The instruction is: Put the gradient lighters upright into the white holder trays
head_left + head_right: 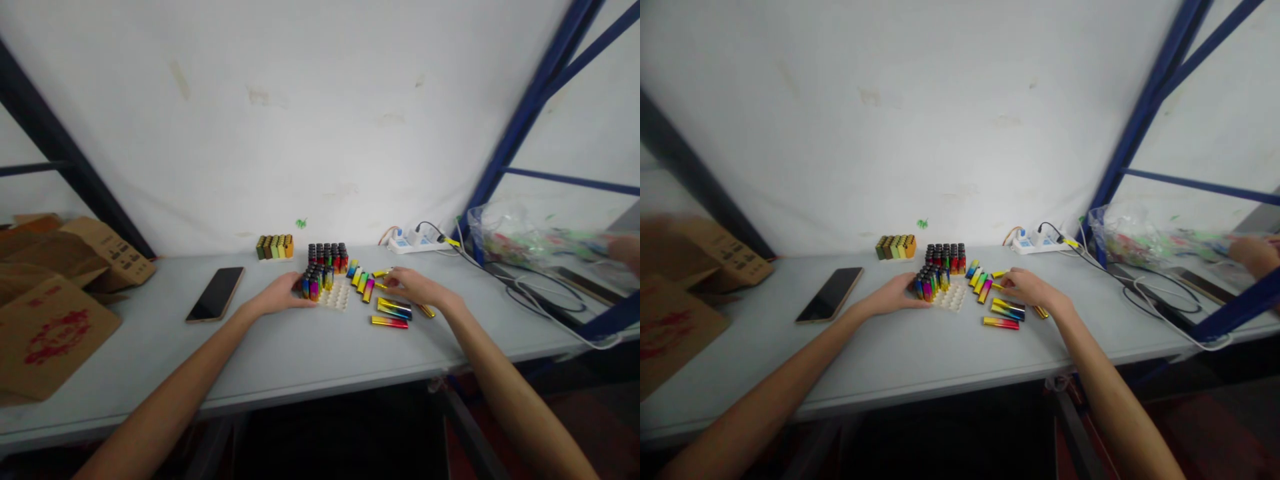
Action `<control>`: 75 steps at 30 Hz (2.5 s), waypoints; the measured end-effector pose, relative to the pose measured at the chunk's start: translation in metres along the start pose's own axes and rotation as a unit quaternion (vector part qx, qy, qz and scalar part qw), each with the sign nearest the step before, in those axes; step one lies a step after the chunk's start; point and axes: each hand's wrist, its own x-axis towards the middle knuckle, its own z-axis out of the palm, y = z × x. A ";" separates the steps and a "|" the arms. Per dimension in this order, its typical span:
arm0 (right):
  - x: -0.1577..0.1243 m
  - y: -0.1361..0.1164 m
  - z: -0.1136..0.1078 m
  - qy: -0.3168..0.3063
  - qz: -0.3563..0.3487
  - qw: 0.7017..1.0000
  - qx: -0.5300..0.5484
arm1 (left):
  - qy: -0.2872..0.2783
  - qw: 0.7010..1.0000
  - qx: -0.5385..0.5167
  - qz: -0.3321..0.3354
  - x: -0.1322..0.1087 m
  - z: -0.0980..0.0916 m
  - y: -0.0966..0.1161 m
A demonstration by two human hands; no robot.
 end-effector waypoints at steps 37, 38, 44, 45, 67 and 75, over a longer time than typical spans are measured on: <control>0.062 -0.101 0.054 0.060 -0.029 0.914 0.400 | 0.013 0.999 0.024 0.017 -0.002 0.003 -0.001; 0.063 -0.102 0.056 0.082 -0.027 0.924 0.373 | 0.010 1.000 0.018 0.022 -0.001 0.003 -0.002; 0.065 -0.098 0.059 0.192 0.028 0.952 0.237 | 0.009 0.999 0.023 0.034 0.001 0.005 -0.002; 0.065 -0.097 0.060 0.196 0.039 0.952 0.232 | 0.009 0.999 0.022 0.035 0.001 0.005 -0.002; 0.058 -0.098 0.056 0.156 -0.015 0.954 0.254 | 0.006 0.999 0.038 0.034 0.000 0.004 -0.001; 0.060 -0.096 0.059 0.192 -0.008 0.963 0.187 | 0.011 0.999 0.023 0.024 -0.002 0.002 0.003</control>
